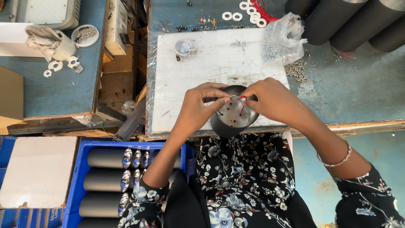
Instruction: The person assembles LED light fixtures by inserting LED modules into cylindrical metal housings. They use a green power drill to secure the components and connect red and black wires to the LEDs. The person also places white plastic washers over the LED modules and secures them inside the housings.
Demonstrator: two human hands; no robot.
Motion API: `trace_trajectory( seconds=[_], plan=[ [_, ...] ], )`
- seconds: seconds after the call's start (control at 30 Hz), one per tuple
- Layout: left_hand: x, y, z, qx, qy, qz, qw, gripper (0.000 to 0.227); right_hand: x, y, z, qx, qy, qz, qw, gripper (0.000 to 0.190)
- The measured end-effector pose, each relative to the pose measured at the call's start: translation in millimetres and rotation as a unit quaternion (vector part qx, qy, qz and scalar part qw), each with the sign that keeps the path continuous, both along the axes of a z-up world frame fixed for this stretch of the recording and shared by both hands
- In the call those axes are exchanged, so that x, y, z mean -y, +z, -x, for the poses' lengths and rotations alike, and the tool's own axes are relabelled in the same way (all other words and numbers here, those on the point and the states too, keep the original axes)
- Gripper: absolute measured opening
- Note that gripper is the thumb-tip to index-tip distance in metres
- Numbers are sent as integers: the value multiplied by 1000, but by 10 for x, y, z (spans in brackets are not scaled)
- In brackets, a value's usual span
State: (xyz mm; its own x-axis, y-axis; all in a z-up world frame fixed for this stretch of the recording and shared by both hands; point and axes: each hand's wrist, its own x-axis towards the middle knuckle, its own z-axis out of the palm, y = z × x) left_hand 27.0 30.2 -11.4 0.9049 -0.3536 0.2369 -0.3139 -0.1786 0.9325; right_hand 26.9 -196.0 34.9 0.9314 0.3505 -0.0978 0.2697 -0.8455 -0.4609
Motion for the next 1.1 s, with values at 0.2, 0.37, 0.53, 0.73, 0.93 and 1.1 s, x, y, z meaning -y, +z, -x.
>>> trace_trajectory(
  seconds=[0.2,0.37,0.53,0.73,0.93,1.1],
  plan=[
    [-4,-104,-75,-3,48,86,995,16,-74,-46,-206,96,43,-60,993,20],
    [-29,-102,-73,52,90,53,993,16,-131,-35,-322,140,64,-50,987,20],
    [2,-155,-134,43,93,79,992,16,207,103,-1004,-28,145,-242,959,30],
    [42,-258,-145,58,106,107,987,16,-506,-998,-2002,61,152,-336,928,33],
    [49,-260,-139,49,107,125,985,16,-940,-1398,-2325,198,173,-252,931,15],
    [49,-253,-148,43,101,129,986,15,-1056,-1393,-2409,324,167,-183,913,8]
  ],
)
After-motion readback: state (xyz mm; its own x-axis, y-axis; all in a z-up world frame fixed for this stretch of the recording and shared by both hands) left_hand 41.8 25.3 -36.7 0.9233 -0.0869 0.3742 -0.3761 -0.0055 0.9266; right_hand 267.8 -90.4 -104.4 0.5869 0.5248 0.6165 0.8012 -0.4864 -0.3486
